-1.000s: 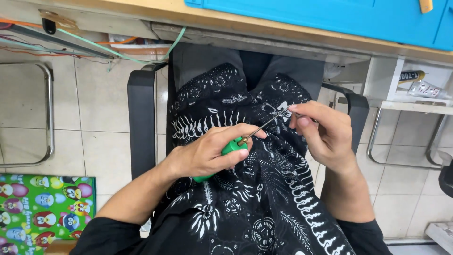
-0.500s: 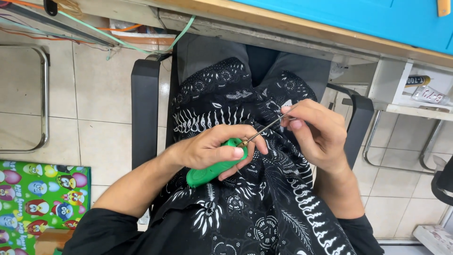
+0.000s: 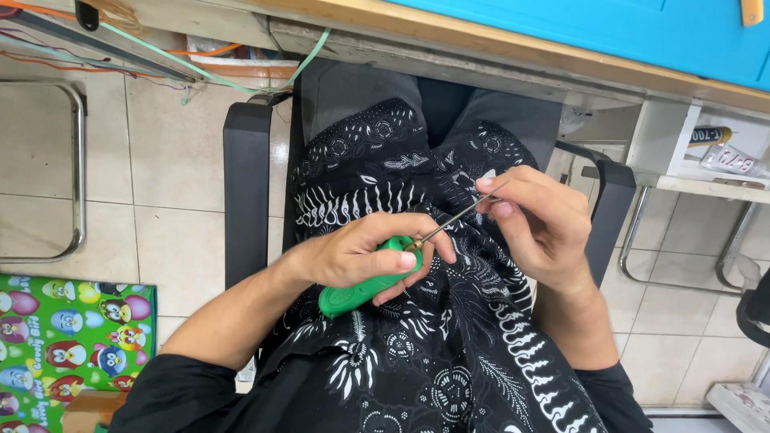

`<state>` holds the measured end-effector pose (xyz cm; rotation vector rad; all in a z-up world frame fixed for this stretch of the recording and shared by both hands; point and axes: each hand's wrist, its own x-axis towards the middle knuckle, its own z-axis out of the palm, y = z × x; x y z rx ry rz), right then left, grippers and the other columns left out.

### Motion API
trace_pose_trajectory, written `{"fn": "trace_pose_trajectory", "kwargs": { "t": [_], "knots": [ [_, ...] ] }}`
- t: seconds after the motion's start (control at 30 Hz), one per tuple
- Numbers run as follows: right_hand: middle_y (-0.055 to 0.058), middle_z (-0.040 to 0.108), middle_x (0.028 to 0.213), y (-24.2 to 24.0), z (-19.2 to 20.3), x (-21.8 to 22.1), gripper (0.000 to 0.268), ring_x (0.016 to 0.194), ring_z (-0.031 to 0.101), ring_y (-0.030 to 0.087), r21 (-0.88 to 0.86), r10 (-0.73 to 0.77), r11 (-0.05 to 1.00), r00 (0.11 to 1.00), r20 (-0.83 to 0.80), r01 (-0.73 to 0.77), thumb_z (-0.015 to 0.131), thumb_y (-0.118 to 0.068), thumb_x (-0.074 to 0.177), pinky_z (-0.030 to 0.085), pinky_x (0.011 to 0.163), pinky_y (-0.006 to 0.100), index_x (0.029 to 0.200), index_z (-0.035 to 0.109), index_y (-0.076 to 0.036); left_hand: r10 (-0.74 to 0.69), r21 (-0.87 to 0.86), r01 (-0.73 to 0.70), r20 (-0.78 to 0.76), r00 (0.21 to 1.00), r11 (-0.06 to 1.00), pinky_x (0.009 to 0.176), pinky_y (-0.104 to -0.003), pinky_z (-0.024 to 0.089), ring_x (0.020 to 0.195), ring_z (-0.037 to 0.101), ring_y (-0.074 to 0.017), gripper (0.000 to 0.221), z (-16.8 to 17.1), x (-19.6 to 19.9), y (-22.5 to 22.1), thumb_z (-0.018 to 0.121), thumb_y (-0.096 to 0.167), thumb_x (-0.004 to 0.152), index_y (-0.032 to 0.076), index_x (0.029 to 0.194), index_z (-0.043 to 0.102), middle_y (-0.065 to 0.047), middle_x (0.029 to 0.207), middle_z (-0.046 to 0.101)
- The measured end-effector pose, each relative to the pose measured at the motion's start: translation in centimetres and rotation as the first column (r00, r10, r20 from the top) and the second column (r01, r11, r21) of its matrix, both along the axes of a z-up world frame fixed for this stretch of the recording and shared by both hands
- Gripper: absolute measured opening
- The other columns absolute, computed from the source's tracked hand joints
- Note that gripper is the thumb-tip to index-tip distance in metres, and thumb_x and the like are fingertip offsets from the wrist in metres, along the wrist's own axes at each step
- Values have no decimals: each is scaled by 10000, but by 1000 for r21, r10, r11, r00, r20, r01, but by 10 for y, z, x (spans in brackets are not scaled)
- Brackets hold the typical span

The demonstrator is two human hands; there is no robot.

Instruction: Cleaning a phone back cover with a brush and using a screwdriver to work on a mobile phone's internal components.

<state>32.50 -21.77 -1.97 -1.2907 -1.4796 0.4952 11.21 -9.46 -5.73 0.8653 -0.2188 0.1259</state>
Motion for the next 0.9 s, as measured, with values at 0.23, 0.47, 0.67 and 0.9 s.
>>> {"fn": "trace_pose_trajectory", "kwargs": {
  "t": [0.23,0.47,0.67,0.9],
  "knots": [
    [155,663,674,2,7,-2,162,485,531,221,-4,-44,999,997,65,44,601,28,981,476,469,325,1000,737,113,18,65,-17,-20,1000,998,418,-264,538,489,650,-130,386,1,0,3,474,246,1048,-65,1267,536,-83,786,601],
    [111,429,752,-8,-25,42,125,569,368,173,155,-363,911,922,-134,381,499,-180,1174,339,509,323,1169,519,-56,-163,29,166,-90,983,986,498,-226,502,515,607,-146,466,18,-10,6,471,354,1073,-27,1333,532,-71,857,582],
    [92,519,738,-8,-27,12,144,539,439,123,61,-259,959,945,-198,276,500,-154,1151,390,486,243,1217,565,-45,-200,-146,183,-108,974,972,454,-252,503,499,585,-185,472,15,-9,3,498,337,1062,-53,1326,529,-104,832,572],
    [119,625,711,-10,-13,-7,230,607,629,200,13,-82,997,997,-8,82,526,-173,1086,507,612,293,1099,628,33,-205,-145,186,-126,971,972,451,-251,508,487,580,-185,490,19,-8,8,506,378,1049,-34,1311,538,-107,793,566]
  ]
}}
